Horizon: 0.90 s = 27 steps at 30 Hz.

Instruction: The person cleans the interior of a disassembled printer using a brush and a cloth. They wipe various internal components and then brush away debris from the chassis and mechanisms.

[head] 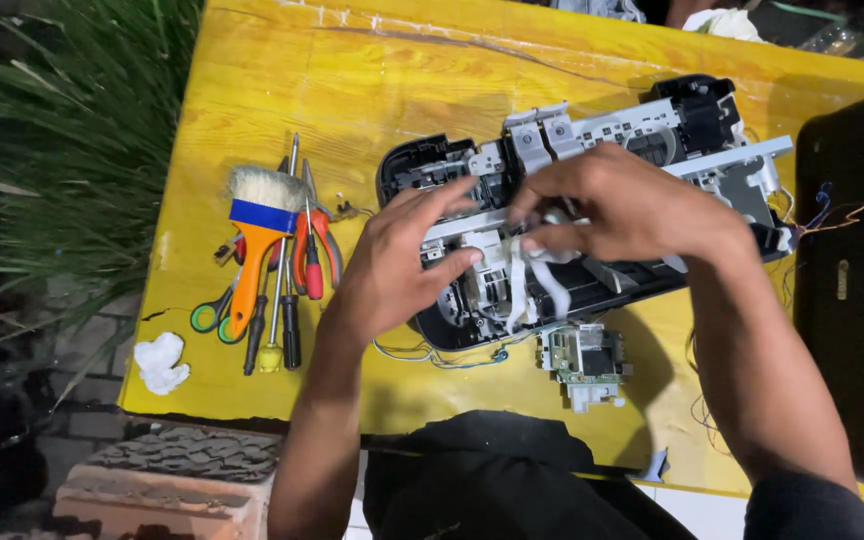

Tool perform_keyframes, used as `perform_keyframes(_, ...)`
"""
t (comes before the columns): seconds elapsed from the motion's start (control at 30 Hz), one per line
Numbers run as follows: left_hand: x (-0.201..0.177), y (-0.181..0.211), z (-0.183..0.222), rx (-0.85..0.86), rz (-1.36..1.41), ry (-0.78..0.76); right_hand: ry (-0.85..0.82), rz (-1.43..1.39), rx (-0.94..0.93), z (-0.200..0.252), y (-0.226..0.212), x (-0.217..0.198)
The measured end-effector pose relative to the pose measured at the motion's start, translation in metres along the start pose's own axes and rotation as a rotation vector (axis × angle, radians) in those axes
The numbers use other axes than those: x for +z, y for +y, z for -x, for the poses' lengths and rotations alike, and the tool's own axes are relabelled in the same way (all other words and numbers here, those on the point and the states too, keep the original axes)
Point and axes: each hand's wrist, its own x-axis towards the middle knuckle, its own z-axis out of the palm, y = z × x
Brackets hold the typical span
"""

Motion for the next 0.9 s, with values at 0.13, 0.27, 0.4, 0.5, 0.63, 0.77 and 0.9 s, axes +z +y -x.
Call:
perform_keyframes(0.13, 0.03, 0.002, 0.015, 0.156, -0.223, 0.186, -0.027, 0.012, -0.103, 0.029, 0.028, 0.014)
perform_keyframes(0.27, 0.053, 0.013, 0.035, 0.08, -0.412, 0.185, 0.018, 0.05, 0.107, 0.054, 0.028, 0.038)
perform_keyframes(0.4, 0.082, 0.018, 0.05, -0.013, -0.366, 0.26, 0.242, 0.204, 0.201, 0.064, 0.012, 0.063)
perform_keyframes(0.5, 0.086, 0.029, 0.052, 0.003, -0.231, 0.273, 0.338, 0.15, 0.11, 0.059, 0.01, 0.072)
perform_keyframes(0.63, 0.091, 0.026, 0.052, -0.11, -0.123, 0.262, 0.429, 0.069, 0.084, 0.059, 0.001, 0.081)
perform_keyframes(0.77, 0.075, 0.044, 0.04, -0.232, 0.12, 0.245, 0.45, -0.115, 0.139, 0.051, -0.008, 0.083)
perform_keyframes(0.9, 0.058, 0.064, 0.031, -0.398, 0.26, 0.137, 0.461, -0.24, 0.148, 0.04, -0.008, 0.071)
